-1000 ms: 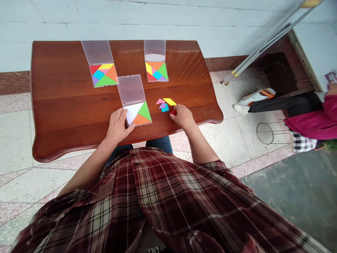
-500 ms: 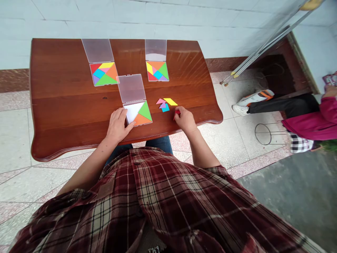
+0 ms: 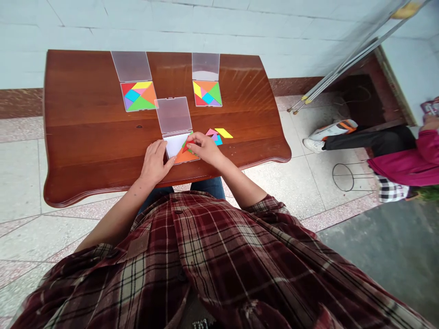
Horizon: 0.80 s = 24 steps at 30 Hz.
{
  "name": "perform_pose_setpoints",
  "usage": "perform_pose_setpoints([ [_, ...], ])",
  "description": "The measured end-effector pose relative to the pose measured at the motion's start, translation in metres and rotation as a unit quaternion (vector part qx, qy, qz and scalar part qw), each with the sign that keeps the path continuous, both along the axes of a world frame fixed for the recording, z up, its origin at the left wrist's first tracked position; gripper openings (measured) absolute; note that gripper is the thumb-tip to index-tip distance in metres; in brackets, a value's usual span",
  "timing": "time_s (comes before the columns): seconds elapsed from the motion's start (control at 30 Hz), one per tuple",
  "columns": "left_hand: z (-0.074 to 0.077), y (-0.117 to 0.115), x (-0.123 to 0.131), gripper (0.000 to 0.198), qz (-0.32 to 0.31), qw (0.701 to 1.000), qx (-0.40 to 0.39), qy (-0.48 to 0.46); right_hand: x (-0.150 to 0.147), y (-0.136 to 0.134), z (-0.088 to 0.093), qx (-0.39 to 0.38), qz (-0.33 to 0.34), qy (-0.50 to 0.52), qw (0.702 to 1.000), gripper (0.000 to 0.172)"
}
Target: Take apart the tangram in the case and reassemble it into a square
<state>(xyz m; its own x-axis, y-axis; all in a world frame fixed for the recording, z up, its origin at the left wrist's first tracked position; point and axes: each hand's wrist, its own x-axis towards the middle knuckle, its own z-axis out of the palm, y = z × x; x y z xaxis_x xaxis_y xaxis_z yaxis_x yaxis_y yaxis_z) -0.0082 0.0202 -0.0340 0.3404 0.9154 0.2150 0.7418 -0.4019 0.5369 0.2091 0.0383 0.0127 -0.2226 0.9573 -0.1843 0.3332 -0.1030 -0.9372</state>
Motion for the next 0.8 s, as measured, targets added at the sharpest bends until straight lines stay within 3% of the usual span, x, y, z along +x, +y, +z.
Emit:
perform_pose_setpoints([
  [0.13, 0.000, 0.000, 0.001, 0.060, 0.001, 1.000, -0.001, -0.005, -0.013, 0.006, -0.002, -0.001, 0.029, -0.018, 0.999, 0.010],
  [0.37, -0.002, 0.001, 0.000, 0.059, 0.014, 1.000, 0.001, -0.018, -0.016, 0.028, 0.006, 0.031, 0.039, -0.140, 0.989, 0.025],
  [0.57, -0.003, 0.000, 0.001, 0.053, 0.017, 1.000, 0.001, -0.022, -0.027, 0.038, 0.024, 0.087, 0.067, -0.298, 0.948, 0.032],
  [0.8, 0.000, -0.001, 0.004, 0.057, 0.009, 0.999, -0.005, -0.030, -0.053, 0.043, 0.011, 0.101, 0.083, -0.404, 0.905, 0.024],
])
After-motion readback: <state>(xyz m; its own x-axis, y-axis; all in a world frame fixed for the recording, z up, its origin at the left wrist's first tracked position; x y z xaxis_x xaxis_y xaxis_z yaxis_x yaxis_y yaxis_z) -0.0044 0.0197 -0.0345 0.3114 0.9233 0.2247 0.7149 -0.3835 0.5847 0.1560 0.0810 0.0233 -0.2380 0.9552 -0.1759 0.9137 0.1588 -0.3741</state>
